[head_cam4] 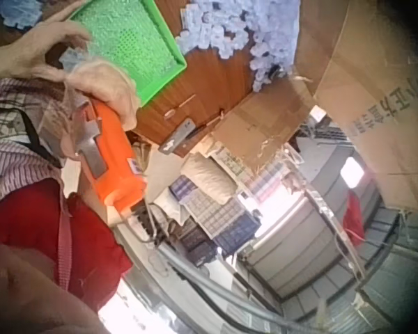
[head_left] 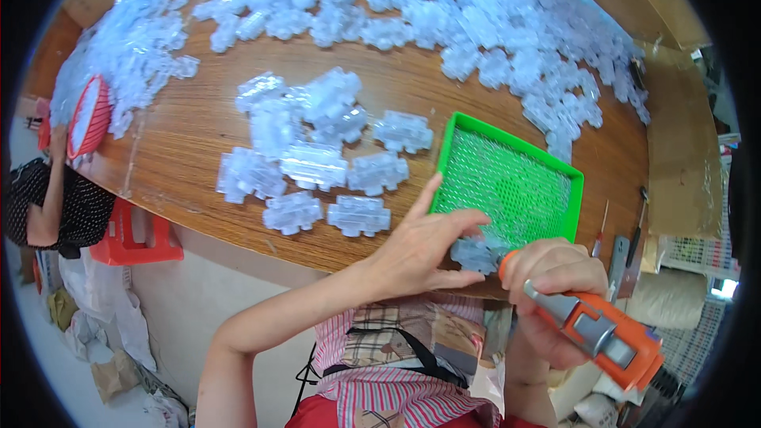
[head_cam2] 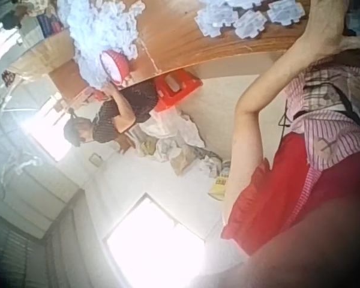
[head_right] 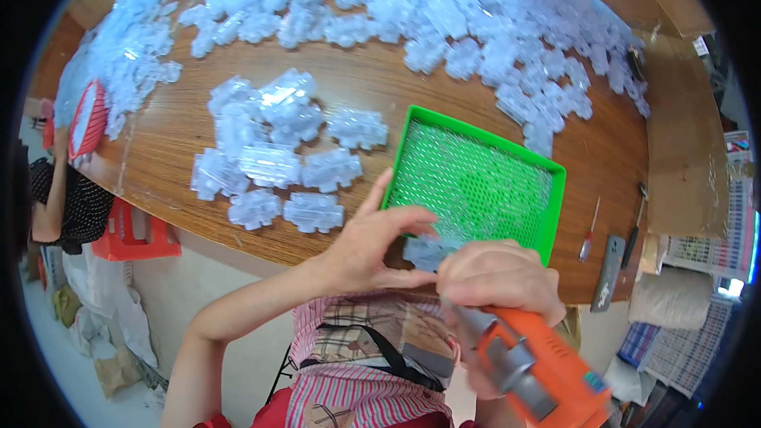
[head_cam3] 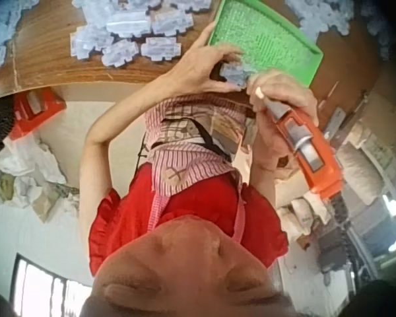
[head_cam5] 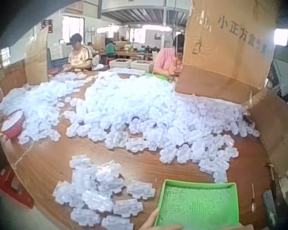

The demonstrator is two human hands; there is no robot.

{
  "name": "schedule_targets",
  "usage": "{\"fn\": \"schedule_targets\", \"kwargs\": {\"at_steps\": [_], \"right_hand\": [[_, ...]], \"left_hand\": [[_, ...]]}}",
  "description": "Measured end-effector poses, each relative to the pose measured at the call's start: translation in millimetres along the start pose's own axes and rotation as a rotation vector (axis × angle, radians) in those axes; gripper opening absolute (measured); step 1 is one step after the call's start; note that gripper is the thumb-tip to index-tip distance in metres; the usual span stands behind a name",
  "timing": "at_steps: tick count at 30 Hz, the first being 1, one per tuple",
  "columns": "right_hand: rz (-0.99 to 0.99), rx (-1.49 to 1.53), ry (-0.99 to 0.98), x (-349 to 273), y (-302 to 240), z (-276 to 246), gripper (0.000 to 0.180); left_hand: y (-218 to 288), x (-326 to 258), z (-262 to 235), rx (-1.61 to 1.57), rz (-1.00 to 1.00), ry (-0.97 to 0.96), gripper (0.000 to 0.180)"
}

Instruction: The person uses a power screwdriver to drive screws from a green tray into plastic housings, then switches to manually inserting screws into the housings by hand.

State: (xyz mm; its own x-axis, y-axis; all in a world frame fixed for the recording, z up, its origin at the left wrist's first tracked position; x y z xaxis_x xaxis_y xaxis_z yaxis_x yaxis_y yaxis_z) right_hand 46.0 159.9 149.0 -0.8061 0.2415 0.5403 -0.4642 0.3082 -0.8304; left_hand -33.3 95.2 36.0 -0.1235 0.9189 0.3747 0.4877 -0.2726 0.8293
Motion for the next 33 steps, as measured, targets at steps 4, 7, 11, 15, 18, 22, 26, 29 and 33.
{"fn": "schedule_targets", "kwargs": {"at_steps": [4,7,11,15,18,22,26,29,33], "right_hand": [[-0.056,0.359,0.189,0.6,-9.5,-30.1,0.058],[-0.115,0.291,0.245,12.4,-27.0,-52.2,0.061],[-0.11,0.121,0.342,2.1,-14.2,-75.5,0.065],[-0.043,0.096,0.398,-7.0,1.4,-78.2,0.068],[-0.008,0.082,0.419,-2.6,6.8,-73.3,0.068],[0.017,0.081,0.424,-2.9,13.2,-73.7,0.067],[0.074,0.136,0.46,-8.4,22.5,-80.5,0.068],[0.039,0.205,0.497,-7.8,33.8,-90.2,0.064],[0.094,0.114,0.439,-2.9,67.2,-96.4,0.066]], "left_hand": [[18.4,-1.9,-20.3,0.084,0.033,0.089,0.066],[37.8,-5.0,-77.9,0.411,0.0,0.246,0.061],[8.6,-2.8,-128.6,0.748,-0.301,0.126,0.048],[10.5,33.3,-133.4,0.848,-0.219,0.089,0.035],[-18.7,86.4,-130.4,0.776,-0.203,0.093,0.025],[-80.2,153.2,-108.5,0.793,-0.326,0.039,0.037],[-112.7,164.1,-105.3,0.701,-0.346,0.031,0.042],[-91.7,150.5,-117.2,0.425,-0.39,0.086,0.032],[-30.8,98.8,-107.0,0.052,-0.452,0.072,0.02]]}}
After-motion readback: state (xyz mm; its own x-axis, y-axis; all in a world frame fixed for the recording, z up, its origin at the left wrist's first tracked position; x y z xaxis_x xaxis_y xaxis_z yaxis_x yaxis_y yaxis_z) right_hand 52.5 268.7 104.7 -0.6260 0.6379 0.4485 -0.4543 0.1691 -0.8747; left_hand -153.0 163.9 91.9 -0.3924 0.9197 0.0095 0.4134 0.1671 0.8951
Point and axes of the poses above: each hand's wrist, its own x-axis towards the middle knuckle, its own z-axis out of the palm, y = z × x, the point moved 9 cm from there along x, towards the middle knuckle, and after that the axes turned 7 degrees about -y, right-handed, at the moved point
